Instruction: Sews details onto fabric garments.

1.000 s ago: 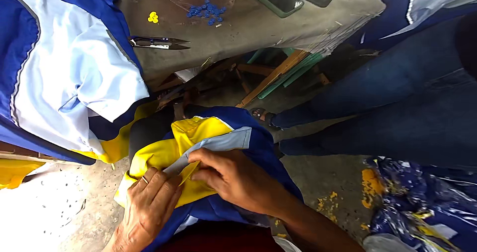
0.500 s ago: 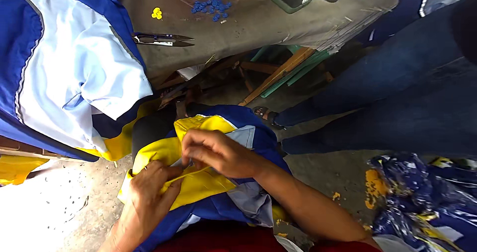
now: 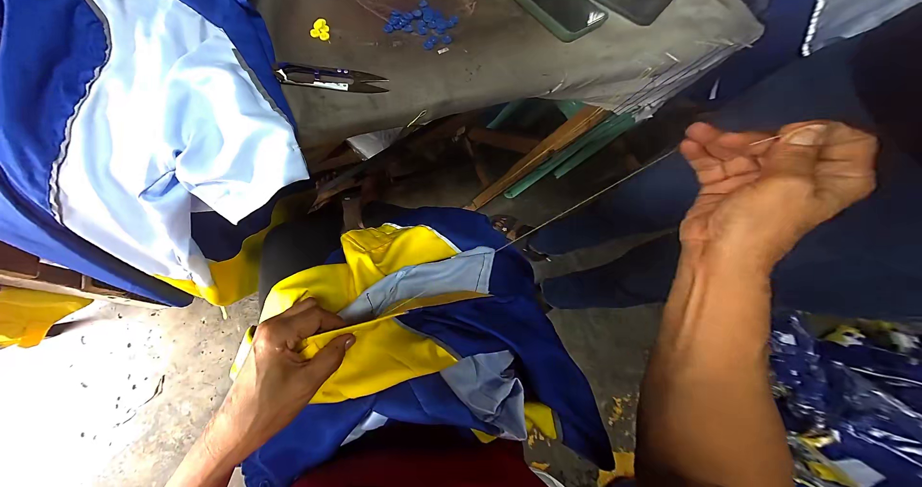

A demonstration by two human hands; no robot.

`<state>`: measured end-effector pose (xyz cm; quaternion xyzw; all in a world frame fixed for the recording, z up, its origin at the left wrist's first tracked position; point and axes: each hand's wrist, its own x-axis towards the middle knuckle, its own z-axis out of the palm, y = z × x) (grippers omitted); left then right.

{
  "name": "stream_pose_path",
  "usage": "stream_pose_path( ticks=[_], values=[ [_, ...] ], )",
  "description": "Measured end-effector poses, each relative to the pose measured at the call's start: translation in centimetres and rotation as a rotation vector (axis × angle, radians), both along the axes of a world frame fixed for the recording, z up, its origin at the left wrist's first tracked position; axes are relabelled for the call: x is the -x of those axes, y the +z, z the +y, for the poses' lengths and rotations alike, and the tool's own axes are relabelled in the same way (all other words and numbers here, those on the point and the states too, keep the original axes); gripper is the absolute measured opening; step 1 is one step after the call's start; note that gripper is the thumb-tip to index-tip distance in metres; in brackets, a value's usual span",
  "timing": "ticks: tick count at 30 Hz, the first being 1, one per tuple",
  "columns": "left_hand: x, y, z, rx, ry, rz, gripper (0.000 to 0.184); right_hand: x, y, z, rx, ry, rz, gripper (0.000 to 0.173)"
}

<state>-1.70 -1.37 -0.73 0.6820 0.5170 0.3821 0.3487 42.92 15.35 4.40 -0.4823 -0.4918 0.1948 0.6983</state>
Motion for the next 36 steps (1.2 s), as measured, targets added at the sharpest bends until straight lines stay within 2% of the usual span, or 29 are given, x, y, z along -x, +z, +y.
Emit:
stream_pose_path(
  ticks=[1, 3, 6, 8, 12, 15, 19, 25, 36],
  values=[
    [-0.3, 0.1, 0.0, -0.042, 0.002, 0.046, 0.013, 0.2, -0.2, 0.3, -0.005, -0.030, -0.038, 0.011],
    [-0.5, 0.2, 0.0, -0.167, 0.014, 0.181, 0.016, 1.5, -0.3, 0.2, 0.037, 0.059, -0.073, 0.012],
    [-0.5, 0.4, -0.4, -0.353, 0.001, 0.340, 0.017, 5.4, -0.2, -1.0, 0.228, 0.333, -0.114, 0.013],
    [-0.5, 0.3, -1.0, -0.461, -0.016, 0.414, 0.016, 9.5, 0.1, -3.0, 0.316, 0.574, -0.275, 0.015],
    [-0.4, 0.0, -1.9, -0.619, -0.044, 0.496, 0.014, 17.4, -0.3, -6.5, 0.186, 1.026, -0.554, 0.016],
    [-0.2, 0.0, -2.0, -0.672, -0.052, 0.517, 0.014, 20.0, -0.6, -7.7, 0.073, 1.219, -0.661, 0.022],
    [-0.1, 0.0, -2.0, -0.689, -0.061, 0.519, 0.015, 21.0, -1.1, -8.1, -0.030, 1.226, -0.759, 0.025],
    [-0.1, -0.1, -1.9, -0.703, -0.053, 0.513, 0.015, 21.0, -1.5, -8.5, -0.040, 1.149, -0.825, 0.028],
    [0.1, 0.0, -1.9, -0.702, -0.061, 0.519, 0.014, 20.7, -1.8, -8.3, -0.104, 1.162, -0.868, 0.026]
  ],
)
